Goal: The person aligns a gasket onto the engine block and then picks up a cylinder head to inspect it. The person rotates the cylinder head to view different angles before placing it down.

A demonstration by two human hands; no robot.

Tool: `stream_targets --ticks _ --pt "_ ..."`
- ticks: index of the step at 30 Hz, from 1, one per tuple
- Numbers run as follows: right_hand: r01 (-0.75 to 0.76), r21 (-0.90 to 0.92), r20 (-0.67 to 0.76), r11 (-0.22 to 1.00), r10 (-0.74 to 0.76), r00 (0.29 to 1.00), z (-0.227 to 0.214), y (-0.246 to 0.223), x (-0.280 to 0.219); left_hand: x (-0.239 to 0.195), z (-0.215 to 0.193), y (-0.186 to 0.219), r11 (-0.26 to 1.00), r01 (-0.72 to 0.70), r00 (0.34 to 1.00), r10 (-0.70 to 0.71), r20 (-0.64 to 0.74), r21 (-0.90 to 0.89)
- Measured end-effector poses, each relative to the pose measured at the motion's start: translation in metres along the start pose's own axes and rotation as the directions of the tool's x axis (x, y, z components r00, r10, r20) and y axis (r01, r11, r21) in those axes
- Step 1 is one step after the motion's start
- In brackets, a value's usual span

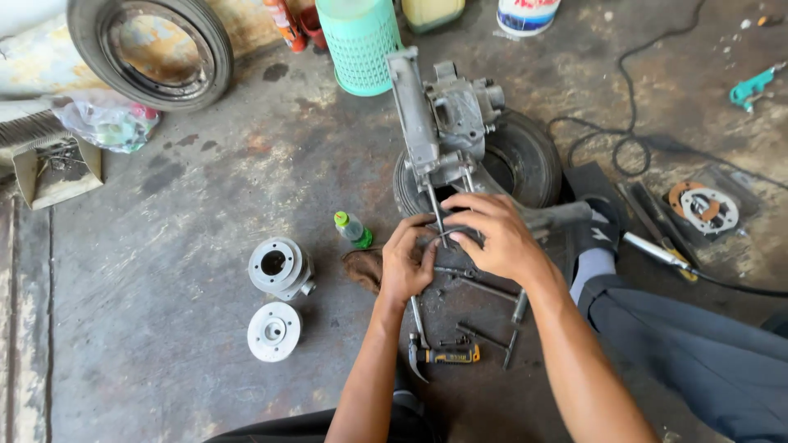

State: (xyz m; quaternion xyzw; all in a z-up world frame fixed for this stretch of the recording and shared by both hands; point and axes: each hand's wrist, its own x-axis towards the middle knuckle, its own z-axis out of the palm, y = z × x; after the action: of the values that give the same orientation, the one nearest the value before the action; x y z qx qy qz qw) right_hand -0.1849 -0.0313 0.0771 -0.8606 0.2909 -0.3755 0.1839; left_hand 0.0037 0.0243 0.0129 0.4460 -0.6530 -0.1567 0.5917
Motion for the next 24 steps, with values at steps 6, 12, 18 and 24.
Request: stream_targets --ticks 6,12,18,24 --pt "0.267 -0.180 0.338 0.947 -0.196 0.921 -0.012 0.012 0.027 0.020 -0.012 0.027 0.993 -0.118 0.991 0.118 0.057 0.001" --pt "0.422 0.022 0.503 0.906 -0.375 0.779 0.007 0.068 0.025 0.022 -0.012 0.013 0.997 -0.075 0.992 0.072 0.105 0.024" --pt "0.334 0.070 0.532 0.940 -0.318 0.785 0.013 0.082 0.023 0.019 -0.011 -0.004 1.000 -0.005 0.996 0.006 0.094 -0.005" --pt "0.303 0.127 0.450 0.945 -0.327 0.831 0.009 0.078 0.028 0.025 -0.014 -0.003 0.996 -0.059 0.995 0.054 0.087 0.061"
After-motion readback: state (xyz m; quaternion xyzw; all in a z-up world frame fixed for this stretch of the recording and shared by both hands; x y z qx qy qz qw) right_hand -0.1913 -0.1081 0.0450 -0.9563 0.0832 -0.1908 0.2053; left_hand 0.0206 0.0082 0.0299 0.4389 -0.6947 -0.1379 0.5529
